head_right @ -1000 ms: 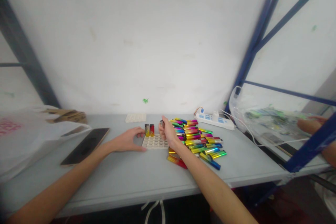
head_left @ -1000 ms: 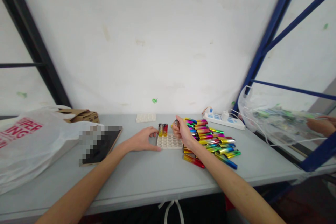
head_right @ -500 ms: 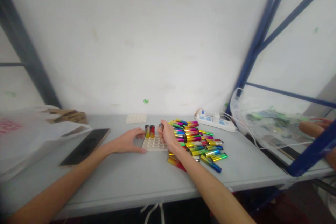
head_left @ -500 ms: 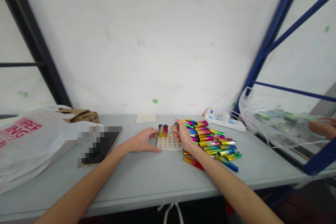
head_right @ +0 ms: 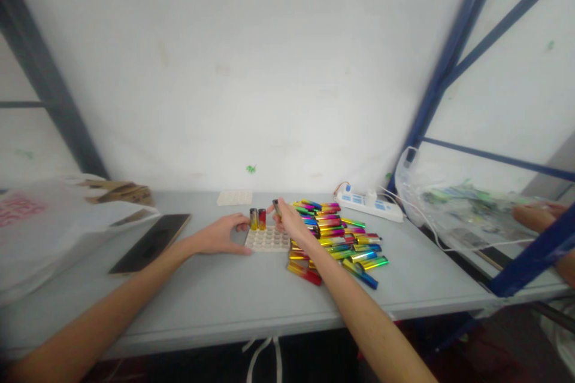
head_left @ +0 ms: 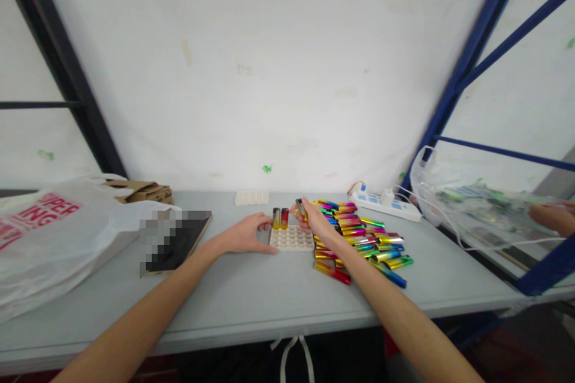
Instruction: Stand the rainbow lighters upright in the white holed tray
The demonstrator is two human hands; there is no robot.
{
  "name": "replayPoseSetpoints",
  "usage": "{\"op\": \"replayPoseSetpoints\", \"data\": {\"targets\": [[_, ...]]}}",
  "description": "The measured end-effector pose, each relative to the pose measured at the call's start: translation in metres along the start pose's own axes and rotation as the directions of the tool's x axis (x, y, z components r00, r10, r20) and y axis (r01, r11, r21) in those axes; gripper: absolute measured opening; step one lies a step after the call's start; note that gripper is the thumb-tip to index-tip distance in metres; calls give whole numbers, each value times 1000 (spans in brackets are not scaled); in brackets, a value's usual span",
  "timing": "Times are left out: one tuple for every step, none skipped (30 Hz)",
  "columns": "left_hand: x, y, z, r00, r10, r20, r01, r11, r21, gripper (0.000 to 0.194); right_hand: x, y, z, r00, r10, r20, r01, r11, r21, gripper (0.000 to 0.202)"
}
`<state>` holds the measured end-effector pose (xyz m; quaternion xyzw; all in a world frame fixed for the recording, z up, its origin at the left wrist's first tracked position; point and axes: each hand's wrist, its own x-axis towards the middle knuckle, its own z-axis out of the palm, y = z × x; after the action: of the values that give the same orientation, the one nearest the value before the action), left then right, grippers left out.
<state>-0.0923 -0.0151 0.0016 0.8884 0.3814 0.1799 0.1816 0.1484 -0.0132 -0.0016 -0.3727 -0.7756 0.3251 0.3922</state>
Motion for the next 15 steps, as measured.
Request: {"op": "replayPoseSetpoints", "data": {"targets": [[0,0,0,1000,-2,2,2,1000,-1,67,-1,0,-3,998,49,-48,-48,999,19,60],[0,1,-1,1000,-4,4,4,1000,-3,66,-1,0,-5,994,82,-77,-79,996,45,61],[0,1,-1,1000,-5,4,5,1000,-3,65,-2,0,-7,991,99,-88,-94,994,64,59],[0,2,-1,1000,-6,2,6,1000,-2,64,-2,0,-9,992,99,-82,-93,993,68,54],[0,2,-1,1000,-6,-1,6,1000,1,63,-2,1,-11,993,96,-75,-90,993,73,48],[0,2,-1,1000,-5,-1,5,1000,4,62,-2,1,-11,994,87,-69,-82,993,80,43],[0,2,-1,1000,-5,-1,5,1000,5,62,-2,1,-12,995,75,-71,-69,994,90,39],[1,2,-1,1000,-5,-1,5,1000,7,63,-2,1,-11,995,61,-81,-52,993,104,36],[1,2,-1,1000,-3,0,3,1000,8,63,-2,2,-11,994,46,-102,-34,992,119,35],[1,2,-1,1000,-1,0,1,1000,10,64,-1,2,-11,991,31,-130,-14,991,130,34],[1,1,-1,1000,1,0,-1,1000,12,64,-1,3,-10,987,15,-159,7,991,134,34],[1,1,-1,1000,2,1,-2,1000,15,65,-1,5,-10,983,0,-184,24,992,126,35],[2,1,-1,1000,1,2,-1,1000,18,65,-1,7,-10,980,-15,-199,36,994,104,36],[2,1,-1,1000,-1,5,1,1000,20,65,-1,10,-9,979,-27,-204,43,996,72,36],[2,1,0,1000,-3,7,3,1000,22,65,-2,12,-9,979,-37,-199,44,999,30,35]]}}
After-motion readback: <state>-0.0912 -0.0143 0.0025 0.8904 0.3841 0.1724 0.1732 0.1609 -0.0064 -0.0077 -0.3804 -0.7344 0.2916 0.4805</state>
